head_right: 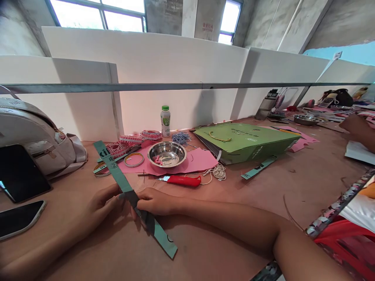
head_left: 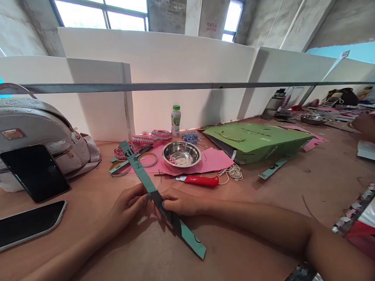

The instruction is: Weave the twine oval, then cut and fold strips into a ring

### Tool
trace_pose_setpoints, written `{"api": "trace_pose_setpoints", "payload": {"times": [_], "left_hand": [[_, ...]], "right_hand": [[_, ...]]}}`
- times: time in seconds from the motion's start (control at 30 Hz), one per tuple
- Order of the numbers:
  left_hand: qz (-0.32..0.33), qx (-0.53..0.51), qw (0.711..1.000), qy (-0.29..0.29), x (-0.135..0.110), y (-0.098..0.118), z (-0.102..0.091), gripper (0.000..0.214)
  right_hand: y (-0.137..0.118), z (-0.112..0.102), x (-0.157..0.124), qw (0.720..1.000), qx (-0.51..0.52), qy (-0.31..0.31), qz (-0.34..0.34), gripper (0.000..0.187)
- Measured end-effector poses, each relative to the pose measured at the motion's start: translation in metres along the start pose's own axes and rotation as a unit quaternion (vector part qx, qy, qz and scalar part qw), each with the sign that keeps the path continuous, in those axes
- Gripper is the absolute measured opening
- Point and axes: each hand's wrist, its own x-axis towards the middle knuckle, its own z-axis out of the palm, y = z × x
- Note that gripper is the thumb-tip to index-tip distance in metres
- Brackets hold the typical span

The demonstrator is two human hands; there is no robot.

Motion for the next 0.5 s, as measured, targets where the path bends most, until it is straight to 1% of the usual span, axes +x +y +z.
{"api": "trace_pose_setpoints", "payload": {"times": [0.1,0.17,0.23,0.33,0.4,0.5], "left_hand": [[0.009,0.044,0.999,0.024,-0.0003,0.0026,-0.0005,0.040],[0.006,0.048,0.999,0.014,0.0000,0.0029,-0.0004,0.041],[-0.003,0.038,0.999,-0.002,0.0007,0.0021,0.0003,0.041],[-0.020,0.023,1.000,-0.008,0.0016,0.0010,0.0015,0.041],[-0.027,0.024,0.999,-0.003,0.0017,0.0020,0.0018,0.040],[-0.041,0.023,0.999,0.009,0.0004,0.0052,0.0025,0.040]], "right_hand": [[-0.0024,0.0005,0.0022,0.998,0.042,-0.038,0.028,0.019],[-0.0014,0.0012,0.0026,0.995,0.086,-0.046,0.025,0.018],[0.0006,0.0028,0.0020,0.994,0.102,-0.024,0.019,0.016],[0.0028,0.0059,0.0001,0.996,0.082,0.027,0.004,0.014],[0.0029,0.0072,-0.0009,0.997,0.064,0.034,-0.010,0.015],[0.0029,0.0075,-0.0016,0.998,0.060,0.027,0.003,0.017]]}}
